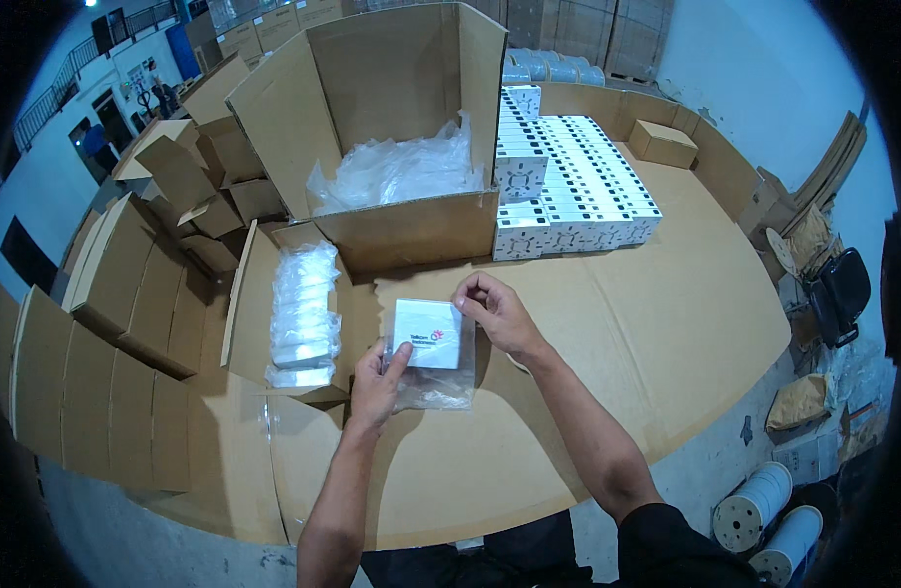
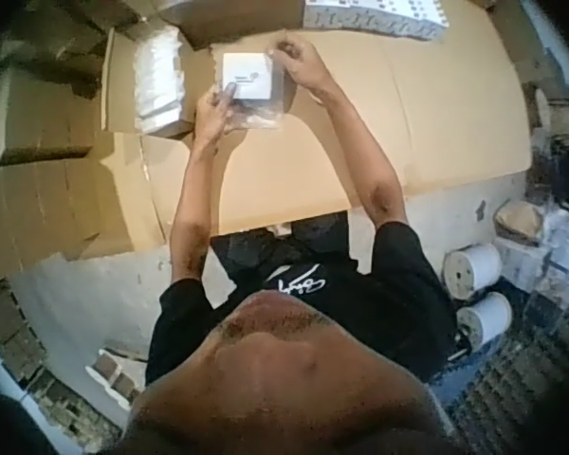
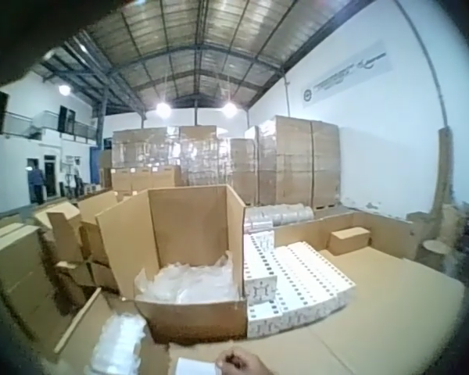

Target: Packing electronic items into protective bags and placing them into cardboard shipping boxes.

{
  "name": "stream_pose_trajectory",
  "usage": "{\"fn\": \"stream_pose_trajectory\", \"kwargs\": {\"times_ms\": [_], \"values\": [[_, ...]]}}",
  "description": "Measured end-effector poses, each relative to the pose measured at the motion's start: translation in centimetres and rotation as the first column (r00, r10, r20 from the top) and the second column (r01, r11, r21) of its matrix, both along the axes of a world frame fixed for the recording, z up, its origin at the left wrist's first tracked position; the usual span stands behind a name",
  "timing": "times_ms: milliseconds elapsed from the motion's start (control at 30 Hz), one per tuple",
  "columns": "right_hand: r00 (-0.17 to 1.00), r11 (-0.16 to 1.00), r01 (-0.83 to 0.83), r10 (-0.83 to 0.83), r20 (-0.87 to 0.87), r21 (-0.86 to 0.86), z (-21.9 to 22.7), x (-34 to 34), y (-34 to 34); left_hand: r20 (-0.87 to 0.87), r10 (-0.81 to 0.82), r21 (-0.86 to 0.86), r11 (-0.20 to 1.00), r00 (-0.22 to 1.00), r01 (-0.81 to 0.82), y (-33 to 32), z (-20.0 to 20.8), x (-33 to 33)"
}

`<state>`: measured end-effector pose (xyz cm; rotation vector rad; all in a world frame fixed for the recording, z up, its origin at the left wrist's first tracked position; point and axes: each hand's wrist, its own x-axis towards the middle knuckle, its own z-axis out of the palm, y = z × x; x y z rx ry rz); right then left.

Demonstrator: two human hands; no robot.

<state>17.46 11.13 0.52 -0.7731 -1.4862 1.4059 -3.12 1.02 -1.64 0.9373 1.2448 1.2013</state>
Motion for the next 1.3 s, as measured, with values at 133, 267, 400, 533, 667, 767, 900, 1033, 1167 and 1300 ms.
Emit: {"fn": "stream_pose_trajectory", "kwargs": {"times_ms": [133,267,400,533,667,767,900,1033,1167,1300], "values": [[0.996,0.966,0.08,-0.084,-0.004,-0.245,1.2,-0.1,-0.6,0.133,0.153,0.067,0.984,0.979,-0.162,0.9,-0.4,0.4],[0.999,0.931,0.034,-0.018,0.047,-0.363,-1.0,0.6,-0.5,0.219,0.15,0.083,0.982,0.964,-0.172,2.4,-0.9,0.6],[0.991,0.929,0.046,-0.09,-0.102,-0.368,-2.7,0.0,-0.2,0.228,0.072,0.116,0.988,0.971,-0.101,3.1,-0.9,0.8],[0.989,0.94,0.085,-0.12,-0.086,-0.331,-2.2,-0.4,-0.4,0.234,0.045,0.169,0.982,0.971,-0.086,3.4,-1.4,0.3],[0.961,0.931,0.067,-0.157,-0.227,-0.358,-2.2,-1.0,-0.7,0.22,0.143,0.153,0.972,0.965,-0.179,3.8,-2.2,0.2],[0.947,0.917,0.033,-0.155,-0.28,-0.398,-1.6,-1.3,-1.1,0.232,0.145,0.177,0.966,0.962,-0.188,3.9,-3.2,-0.3],[0.927,0.906,0.025,-0.179,-0.33,-0.422,-0.7,-1.2,-1.4,0.21,0.211,0.149,0.958,0.955,-0.244,3.8,-1.4,0.4],[0.889,0.927,-0.055,-0.124,-0.44,-0.372,-0.3,-0.5,-1.1,0.082,0.204,0.282,0.934,0.976,-0.219,3.6,1.0,0.8],[0.869,0.932,-0.036,-0.15,-0.472,-0.361,0.4,-1.0,-1.5,0.056,0.201,0.375,0.903,0.978,-0.207,3.6,1.6,0.1],[0.875,0.961,-0.069,-0.071,-0.479,-0.268,-0.5,-0.4,-1.4,-0.05,0.216,0.324,0.927,0.975,-0.188,3.7,2.4,0.3]]}}
